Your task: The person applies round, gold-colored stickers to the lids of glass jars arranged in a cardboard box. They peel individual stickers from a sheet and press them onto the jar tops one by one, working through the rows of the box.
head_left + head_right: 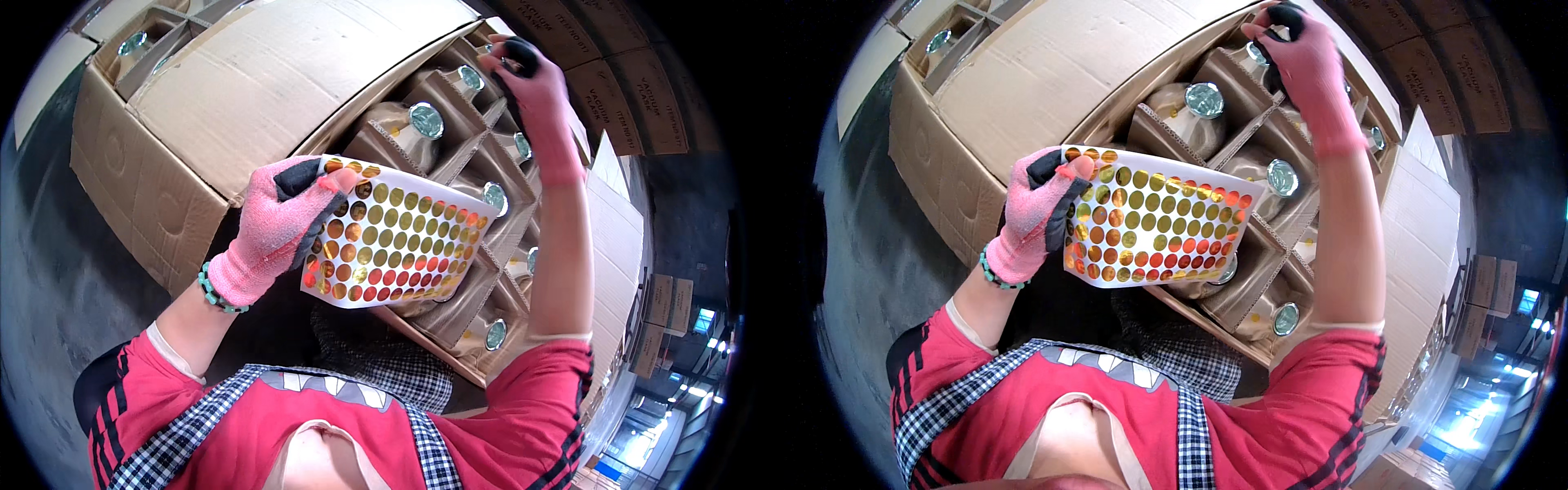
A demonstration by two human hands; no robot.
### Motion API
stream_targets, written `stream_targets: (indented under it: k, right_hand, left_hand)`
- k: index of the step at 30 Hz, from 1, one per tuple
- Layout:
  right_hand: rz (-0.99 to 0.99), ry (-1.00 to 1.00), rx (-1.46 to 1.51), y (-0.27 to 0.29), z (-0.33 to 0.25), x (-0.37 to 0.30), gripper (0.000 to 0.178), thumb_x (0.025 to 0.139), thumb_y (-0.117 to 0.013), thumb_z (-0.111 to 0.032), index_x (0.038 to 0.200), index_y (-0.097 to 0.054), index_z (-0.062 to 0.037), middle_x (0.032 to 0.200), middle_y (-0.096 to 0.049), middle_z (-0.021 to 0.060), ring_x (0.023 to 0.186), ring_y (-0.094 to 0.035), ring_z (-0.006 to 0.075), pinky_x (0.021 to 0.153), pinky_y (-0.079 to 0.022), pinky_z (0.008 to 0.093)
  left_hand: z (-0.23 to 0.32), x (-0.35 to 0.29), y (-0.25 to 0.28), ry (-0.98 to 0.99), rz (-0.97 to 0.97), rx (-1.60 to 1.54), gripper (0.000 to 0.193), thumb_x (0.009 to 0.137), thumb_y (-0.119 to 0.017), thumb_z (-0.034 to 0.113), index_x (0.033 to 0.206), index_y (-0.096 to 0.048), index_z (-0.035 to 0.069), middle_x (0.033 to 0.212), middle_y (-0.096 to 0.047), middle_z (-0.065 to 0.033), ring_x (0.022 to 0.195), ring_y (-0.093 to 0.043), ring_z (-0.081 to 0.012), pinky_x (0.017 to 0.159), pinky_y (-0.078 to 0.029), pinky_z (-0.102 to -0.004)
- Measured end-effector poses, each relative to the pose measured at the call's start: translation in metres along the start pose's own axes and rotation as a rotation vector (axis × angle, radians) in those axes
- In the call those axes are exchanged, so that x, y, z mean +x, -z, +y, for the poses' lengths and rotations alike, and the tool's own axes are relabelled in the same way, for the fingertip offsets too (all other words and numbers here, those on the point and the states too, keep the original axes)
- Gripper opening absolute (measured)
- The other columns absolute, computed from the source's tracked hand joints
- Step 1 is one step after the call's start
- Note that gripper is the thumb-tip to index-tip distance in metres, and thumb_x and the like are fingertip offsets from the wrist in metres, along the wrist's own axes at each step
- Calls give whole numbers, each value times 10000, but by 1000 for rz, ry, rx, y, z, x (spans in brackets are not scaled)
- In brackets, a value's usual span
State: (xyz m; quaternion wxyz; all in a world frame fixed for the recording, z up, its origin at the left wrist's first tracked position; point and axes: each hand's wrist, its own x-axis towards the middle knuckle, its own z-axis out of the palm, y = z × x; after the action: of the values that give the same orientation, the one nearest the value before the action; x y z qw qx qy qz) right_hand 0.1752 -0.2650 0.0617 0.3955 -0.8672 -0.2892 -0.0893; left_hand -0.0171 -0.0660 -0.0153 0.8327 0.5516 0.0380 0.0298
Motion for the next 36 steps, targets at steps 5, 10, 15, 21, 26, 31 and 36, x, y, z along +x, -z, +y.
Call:
stream_targets:
  k: [5,10,15,21,26,31,36]
  right_hand:
    - [-389,-52,-609,-27,94,46,205,669,-676,-184,765,-580,-31,735,-598,101,693,-543,193,705,-422,296]
    - [-673,-143,-497,-26,96,78,224,673,-675,-225,736,-588,-29,646,-582,67,621,-519,147,605,-419,285]
    - [-662,-187,-812,-45,108,81,408,654,-660,-297,944,-590,-18,937,-589,191,890,-557,325,789,-443,366]
    - [-606,-97,-1020,-58,95,71,291,726,-504,-123,1001,-579,-64,1070,-538,151,1048,-478,312,885,-397,367]
    - [-117,130,-1107,-43,79,61,259,716,-576,-171,962,-593,-93,1020,-549,116,1004,-489,298,830,-420,388]
    - [-91,-118,34,-21,-28,2,338,707,-664,-289,914,-579,-36,788,-601,97,664,-567,162,657,-455,285]
    - [-403,113,-13,-37,-94,-70,208,695,-667,-135,834,-567,-17,735,-557,11,689,-514,99,656,-429,248]
  left_hand:
    - [-1,2,0,24,-34,-33,216,786,-613,178,849,-603,-28,726,-596,-3,657,-530,-39,592,-444,-173]
    - [-2,-1,5,11,-54,-51,217,792,-601,163,882,-594,-35,746,-599,-12,679,-537,-46,609,-450,-179]
    - [-9,0,9,-1,-88,-60,213,799,-577,129,924,-579,-44,783,-602,-31,708,-544,-59,639,-458,-192]
    - [-7,0,8,5,-102,-123,193,797,-573,104,918,-580,-46,786,-601,-31,708,-543,-62,640,-458,-192]
    - [-7,-1,6,-9,-97,-153,187,799,-575,104,913,-581,-44,789,-601,-31,707,-542,-60,637,-456,-193]
    - [-3,-4,7,-12,-77,-148,187,804,-568,107,918,-579,-41,790,-600,-26,707,-540,-59,648,-456,-196]
    - [-8,-2,5,-49,-70,-68,232,809,-573,139,946,-566,-48,804,-596,-28,734,-536,-66,674,-452,-203]
